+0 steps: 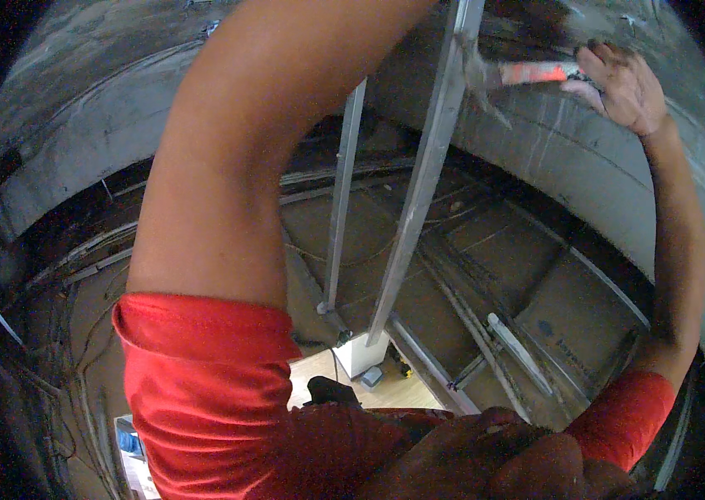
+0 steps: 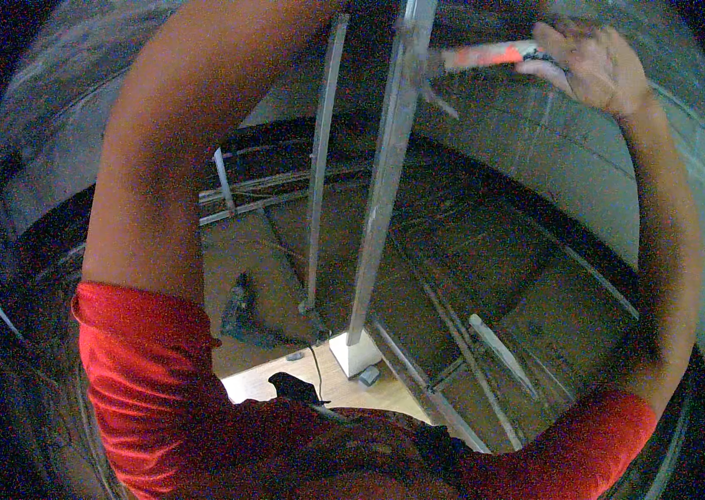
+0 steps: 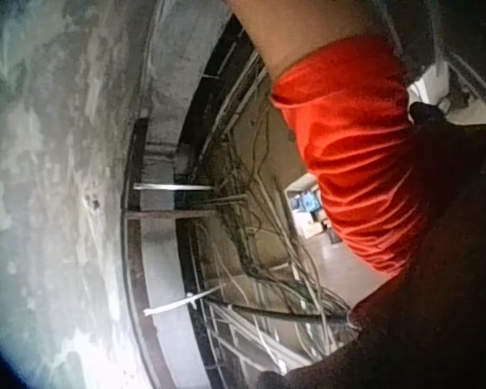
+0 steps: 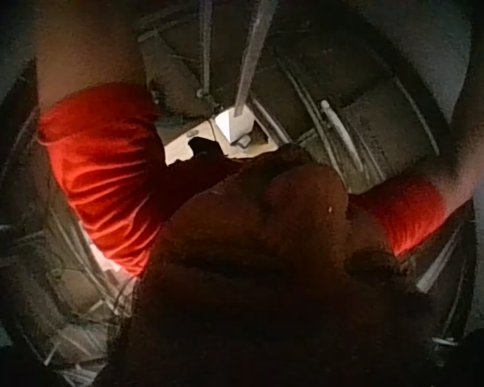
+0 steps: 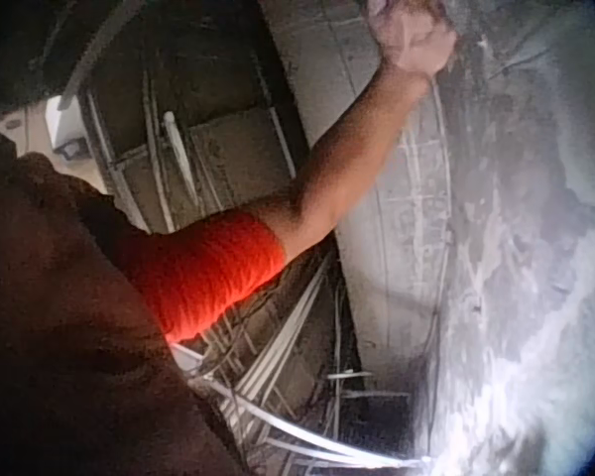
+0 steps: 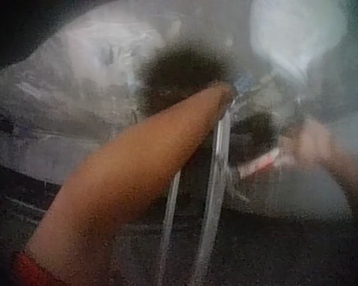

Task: The person installs a metal ceiling frame by drilling into the ceiling, positioning metal rails, and securing them with a hammer. The person uses a cordless drill and hammer to fasten the frame components to the ceiling structure.

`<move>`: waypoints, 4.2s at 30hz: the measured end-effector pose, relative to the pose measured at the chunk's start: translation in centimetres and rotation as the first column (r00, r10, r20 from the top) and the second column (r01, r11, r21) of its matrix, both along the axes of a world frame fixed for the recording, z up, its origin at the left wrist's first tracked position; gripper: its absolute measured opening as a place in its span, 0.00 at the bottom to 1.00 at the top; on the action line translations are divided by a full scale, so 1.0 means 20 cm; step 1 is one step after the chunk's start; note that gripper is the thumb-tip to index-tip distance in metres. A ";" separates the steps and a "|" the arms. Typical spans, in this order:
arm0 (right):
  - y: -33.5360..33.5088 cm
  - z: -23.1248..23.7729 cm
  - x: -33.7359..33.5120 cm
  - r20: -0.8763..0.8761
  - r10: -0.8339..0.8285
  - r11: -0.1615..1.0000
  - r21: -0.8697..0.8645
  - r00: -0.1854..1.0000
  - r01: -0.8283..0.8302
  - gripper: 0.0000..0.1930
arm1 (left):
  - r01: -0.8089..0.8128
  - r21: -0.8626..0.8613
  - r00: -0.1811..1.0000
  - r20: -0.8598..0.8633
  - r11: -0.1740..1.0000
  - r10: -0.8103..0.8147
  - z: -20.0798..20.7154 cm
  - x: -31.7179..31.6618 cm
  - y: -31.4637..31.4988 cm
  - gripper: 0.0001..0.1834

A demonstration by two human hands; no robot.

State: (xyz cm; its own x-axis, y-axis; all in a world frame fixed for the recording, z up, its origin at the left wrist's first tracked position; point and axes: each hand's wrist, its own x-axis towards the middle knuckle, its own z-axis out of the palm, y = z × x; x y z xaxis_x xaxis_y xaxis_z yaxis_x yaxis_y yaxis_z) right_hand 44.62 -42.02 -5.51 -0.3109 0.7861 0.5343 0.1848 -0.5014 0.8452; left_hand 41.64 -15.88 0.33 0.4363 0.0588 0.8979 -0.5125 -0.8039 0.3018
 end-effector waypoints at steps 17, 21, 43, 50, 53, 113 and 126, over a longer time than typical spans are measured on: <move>-0.05 0.02 -0.05 0.014 0.051 0.997 -0.050 0.999 -0.050 0.24 | 0.005 -0.010 1.000 0.009 1.000 -0.005 0.00 0.01 -0.02 0.35; -0.06 0.11 -0.05 -0.079 -0.152 0.919 0.356 0.985 0.170 0.22 | 0.017 -0.016 1.000 0.010 1.000 -0.017 -0.01 0.01 -0.03 0.35; -0.22 0.27 0.07 -0.017 -0.111 0.974 0.198 0.994 0.112 0.29 | 0.016 -0.041 0.999 0.038 0.999 -0.014 -0.01 0.01 0.00 0.38; -0.16 0.22 -0.12 -0.154 -0.218 0.927 0.277 0.964 0.254 0.32 | 0.014 -0.053 0.999 0.052 0.998 -0.011 -0.02 0.00 0.01 0.39; -0.18 0.23 -0.10 -0.109 -0.241 0.933 0.246 0.964 0.261 0.33 | 0.016 -0.058 0.998 0.059 0.998 -0.012 -0.03 0.00 0.02 0.39; -0.08 0.13 -0.19 0.110 -0.187 0.977 0.122 0.976 0.174 0.23 | 0.052 -0.425 0.980 -0.153 0.904 -0.128 -2.12 -0.23 0.11 0.43; -0.14 0.14 -0.15 -0.066 -0.220 0.964 0.135 0.973 0.227 0.22 | -0.019 -0.364 0.991 -0.128 0.931 -0.030 -2.11 -0.26 0.09 0.41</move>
State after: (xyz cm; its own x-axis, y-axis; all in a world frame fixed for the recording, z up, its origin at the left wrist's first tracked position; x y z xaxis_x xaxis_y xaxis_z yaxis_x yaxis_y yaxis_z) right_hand 41.64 -44.76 -2.77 -0.1057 0.7482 0.6550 0.0943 -0.6482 0.7556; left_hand 36.54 -14.00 -41.88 0.5484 0.3683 0.7507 -0.4534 -0.6234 0.6370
